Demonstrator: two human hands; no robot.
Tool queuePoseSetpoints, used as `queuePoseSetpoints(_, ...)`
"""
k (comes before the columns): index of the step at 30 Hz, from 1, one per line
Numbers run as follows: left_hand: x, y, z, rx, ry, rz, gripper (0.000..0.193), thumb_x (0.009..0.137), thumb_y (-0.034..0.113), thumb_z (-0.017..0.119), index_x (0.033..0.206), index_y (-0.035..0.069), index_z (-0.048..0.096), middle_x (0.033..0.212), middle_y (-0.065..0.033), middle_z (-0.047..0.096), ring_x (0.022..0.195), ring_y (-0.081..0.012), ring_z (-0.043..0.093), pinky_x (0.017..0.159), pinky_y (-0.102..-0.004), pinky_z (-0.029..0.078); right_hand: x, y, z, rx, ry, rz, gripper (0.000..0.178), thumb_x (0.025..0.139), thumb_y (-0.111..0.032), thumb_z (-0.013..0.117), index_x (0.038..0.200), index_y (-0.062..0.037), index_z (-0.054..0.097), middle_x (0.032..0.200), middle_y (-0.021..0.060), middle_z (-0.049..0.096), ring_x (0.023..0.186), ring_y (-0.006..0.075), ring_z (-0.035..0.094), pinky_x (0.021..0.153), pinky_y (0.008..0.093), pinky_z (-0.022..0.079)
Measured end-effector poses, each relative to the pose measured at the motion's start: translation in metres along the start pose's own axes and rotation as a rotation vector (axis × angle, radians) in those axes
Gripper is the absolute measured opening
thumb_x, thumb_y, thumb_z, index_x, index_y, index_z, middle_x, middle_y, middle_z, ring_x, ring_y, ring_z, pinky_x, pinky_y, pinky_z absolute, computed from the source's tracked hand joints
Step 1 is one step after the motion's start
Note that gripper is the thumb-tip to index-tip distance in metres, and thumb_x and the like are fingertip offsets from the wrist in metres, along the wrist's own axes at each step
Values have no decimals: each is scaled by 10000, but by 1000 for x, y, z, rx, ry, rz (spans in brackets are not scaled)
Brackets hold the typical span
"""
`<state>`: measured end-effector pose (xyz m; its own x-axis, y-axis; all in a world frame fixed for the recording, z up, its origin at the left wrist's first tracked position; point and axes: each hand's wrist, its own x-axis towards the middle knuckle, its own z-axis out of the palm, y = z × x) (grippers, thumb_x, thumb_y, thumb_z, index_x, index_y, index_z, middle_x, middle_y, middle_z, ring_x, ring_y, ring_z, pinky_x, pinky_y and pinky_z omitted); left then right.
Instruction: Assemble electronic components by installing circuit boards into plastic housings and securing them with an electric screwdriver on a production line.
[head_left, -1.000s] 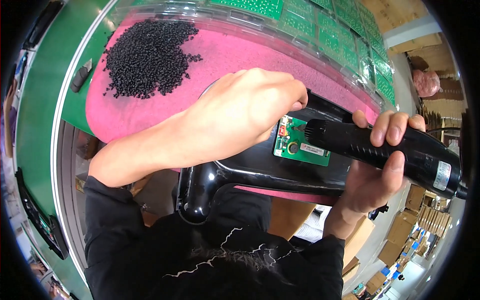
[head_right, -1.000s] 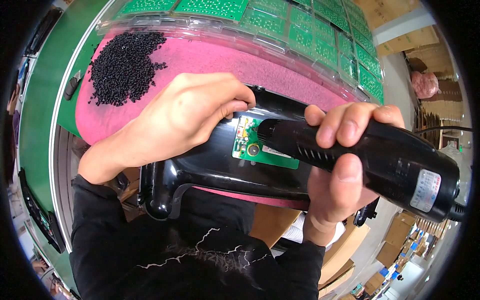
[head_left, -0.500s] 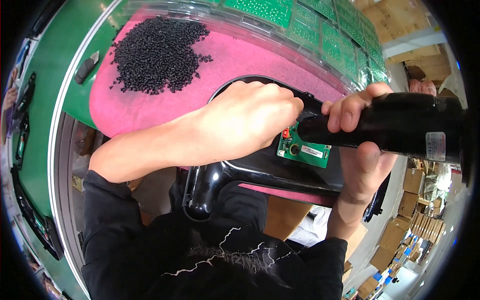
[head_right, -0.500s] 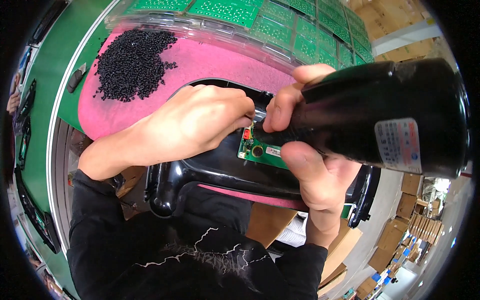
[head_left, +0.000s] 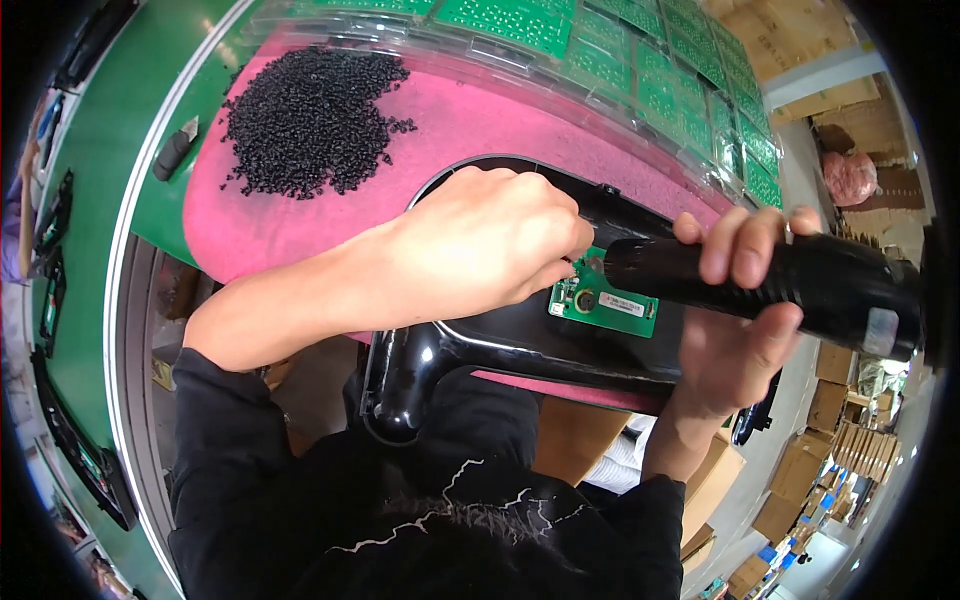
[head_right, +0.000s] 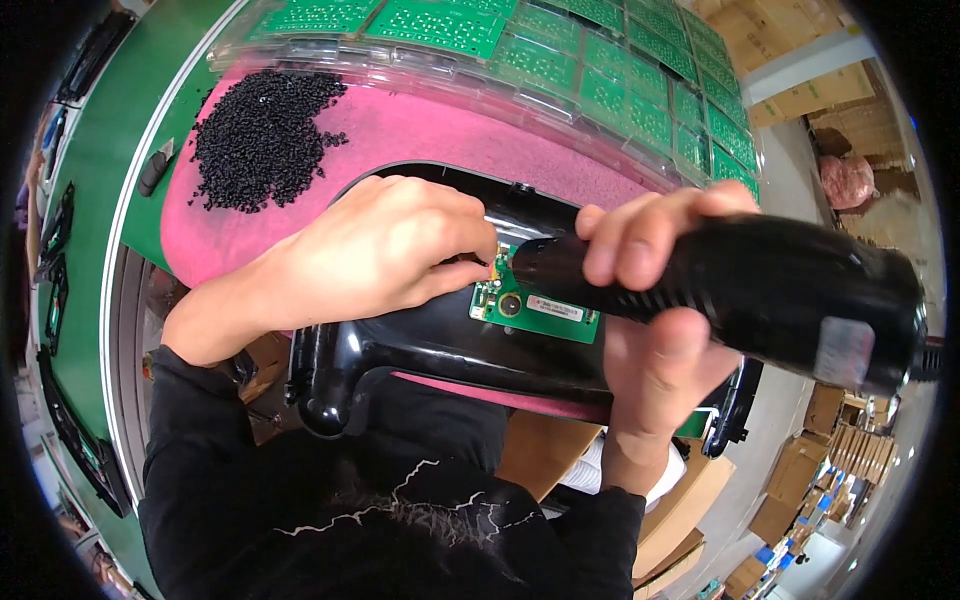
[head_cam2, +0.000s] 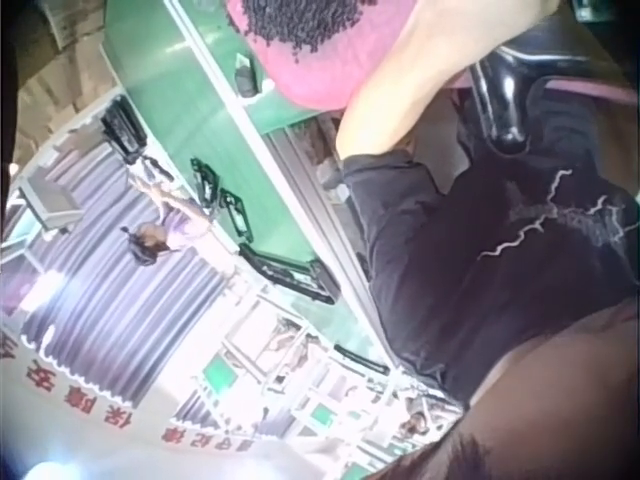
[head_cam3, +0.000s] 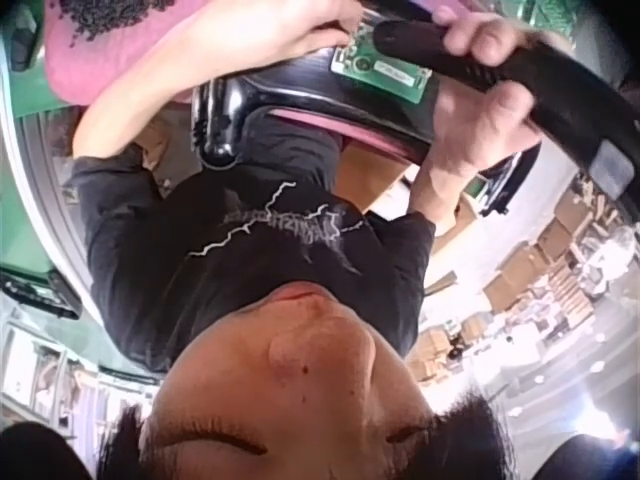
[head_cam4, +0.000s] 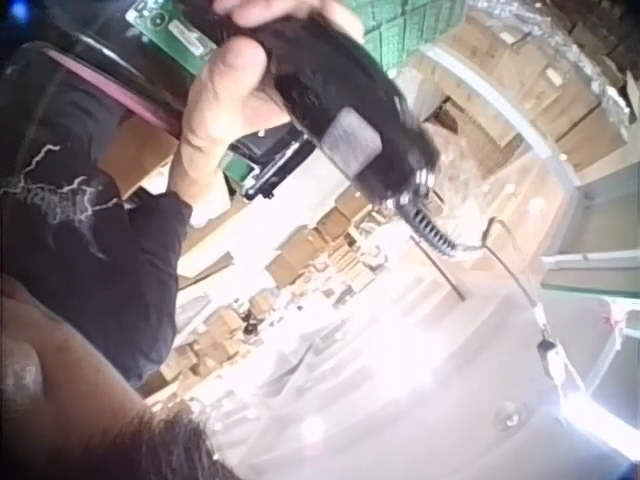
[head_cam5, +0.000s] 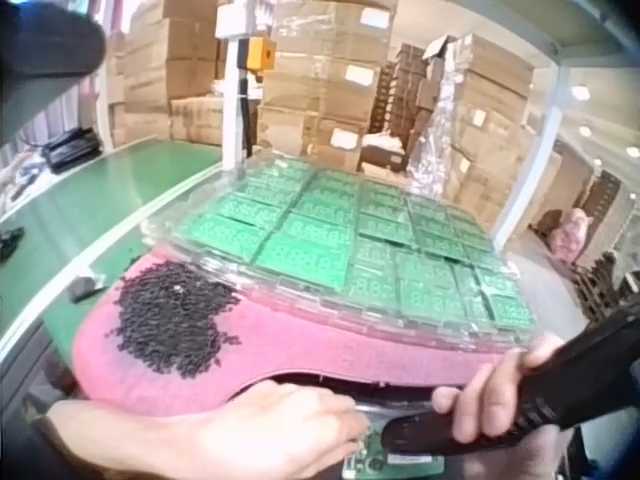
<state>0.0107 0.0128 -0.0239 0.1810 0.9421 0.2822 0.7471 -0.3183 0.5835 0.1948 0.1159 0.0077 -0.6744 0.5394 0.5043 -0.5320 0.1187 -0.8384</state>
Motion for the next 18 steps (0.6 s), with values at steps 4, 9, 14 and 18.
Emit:
queuePoseSetpoints(4,8,1,1,-43,24,67,129,807,104,672,871,-2,638,807,-110,621,738,-327,620,621,-415,491,-1,-13,-6,240,25,-109,565,863,-302,716,1277,-113,382,926,-36,460,854,135,448,906,424,336)
queuePoseSetpoints(9,8,2,1,-95,55,84,104,822,81,663,885,8,625,817,-98,614,713,-304,620,595,-395,480,-5,-13,-8,321,8,-153,593,833,-296,757,1269,-127,393,910,-54,469,845,121,471,894,409,332)
queuePoseSetpoints(14,9,2,4,-107,-1,108,113,822,98,661,873,23,594,785,-98,584,688,-326,601,562,-406,468,-5,-11,-10,342,-79,-160,598,826,-320,766,1268,-153,399,900,-67,481,832,108,488,893,409,346)
queuePoseSetpoints(18,8,1,5,-55,-13,106,124,809,100,669,860,26,584,787,-101,584,691,-328,598,556,-403,465,-6,-9,-10,275,-97,-135,622,818,-332,773,1285,-158,400,898,-66,485,826,108,488,890,424,360)
